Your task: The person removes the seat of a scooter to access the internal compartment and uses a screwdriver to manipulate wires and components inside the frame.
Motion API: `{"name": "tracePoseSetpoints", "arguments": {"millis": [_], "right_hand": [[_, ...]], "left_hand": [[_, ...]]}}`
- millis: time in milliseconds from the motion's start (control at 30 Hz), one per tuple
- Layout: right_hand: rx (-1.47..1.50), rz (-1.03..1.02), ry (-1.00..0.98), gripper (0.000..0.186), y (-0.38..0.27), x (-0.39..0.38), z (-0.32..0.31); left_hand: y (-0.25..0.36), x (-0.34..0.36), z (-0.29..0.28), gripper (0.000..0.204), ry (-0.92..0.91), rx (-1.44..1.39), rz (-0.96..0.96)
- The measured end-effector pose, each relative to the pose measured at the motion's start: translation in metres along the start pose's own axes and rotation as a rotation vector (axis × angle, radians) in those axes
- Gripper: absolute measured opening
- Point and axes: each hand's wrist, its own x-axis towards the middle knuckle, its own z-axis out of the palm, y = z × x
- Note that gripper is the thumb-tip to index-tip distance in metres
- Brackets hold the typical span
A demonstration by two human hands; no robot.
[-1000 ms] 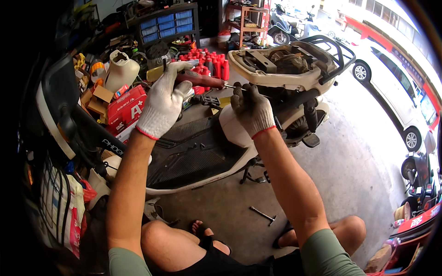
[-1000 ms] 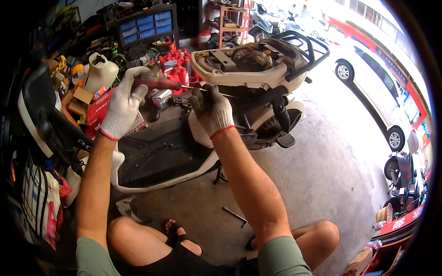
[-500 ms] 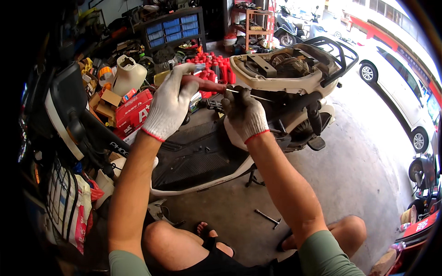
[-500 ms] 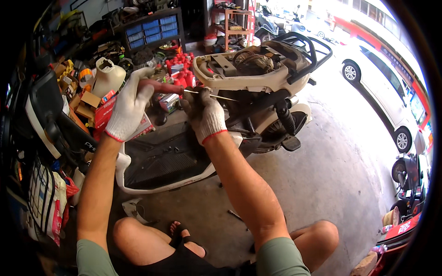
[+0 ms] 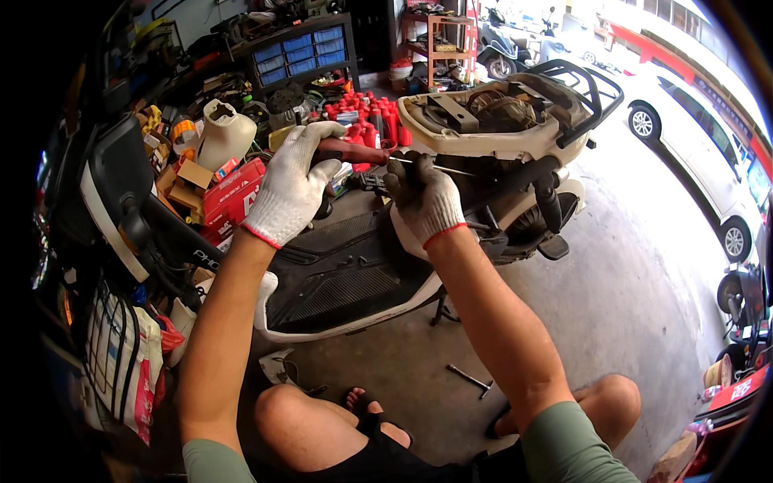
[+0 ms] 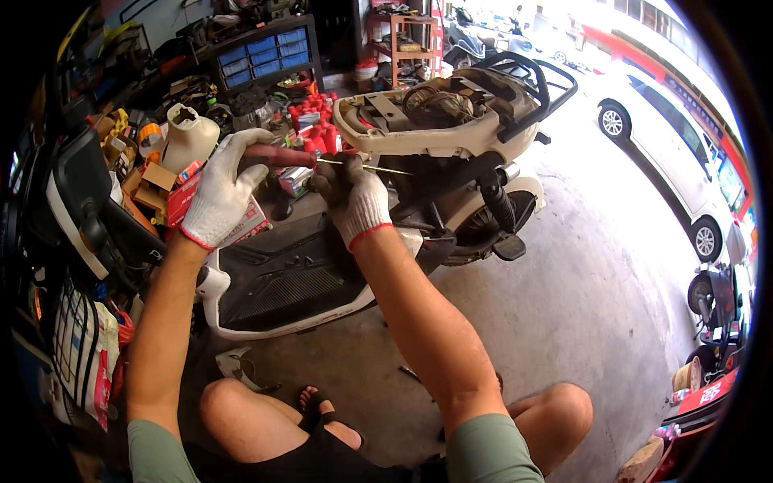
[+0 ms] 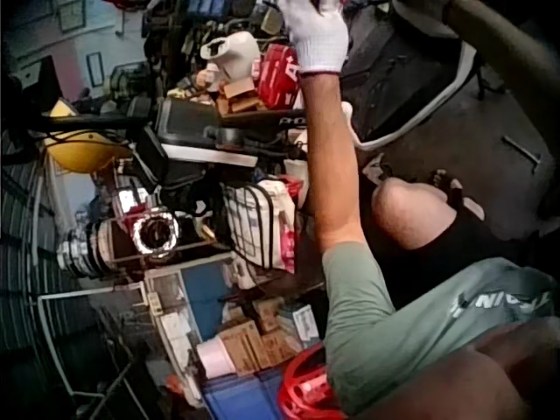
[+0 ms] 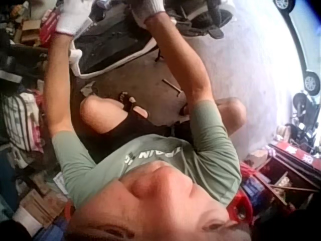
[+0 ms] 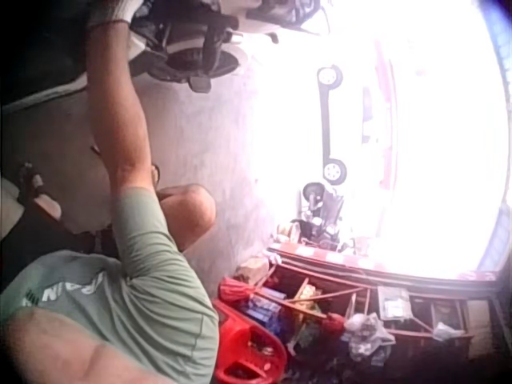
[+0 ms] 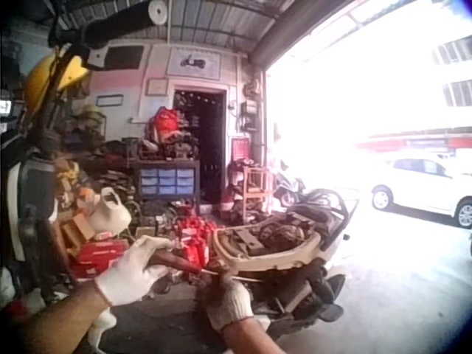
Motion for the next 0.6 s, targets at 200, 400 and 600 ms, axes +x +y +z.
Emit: {"name": "tracePoseSetpoints", "arguments": {"millis": [200,400,600], "right_hand": [[0.050,0.019,0.022,0.029,0.006,-0.006,0.000],[-0.039,0.002,0.015,0.027,0.004,-0.004,-0.003],[-0.060,0.051,-0.003,0.026,-0.001,-0.013,0.000]], "left_hand": [[0.003,0.007,-0.012,0.023,-0.255,-0.051,-0.548],[-0.013,-0.009,0.005,0.024,0.047,-0.082,-0.002],[-0.012,-0.009,0.004,0.026,-0.005,-0.014,-0.203]]}}
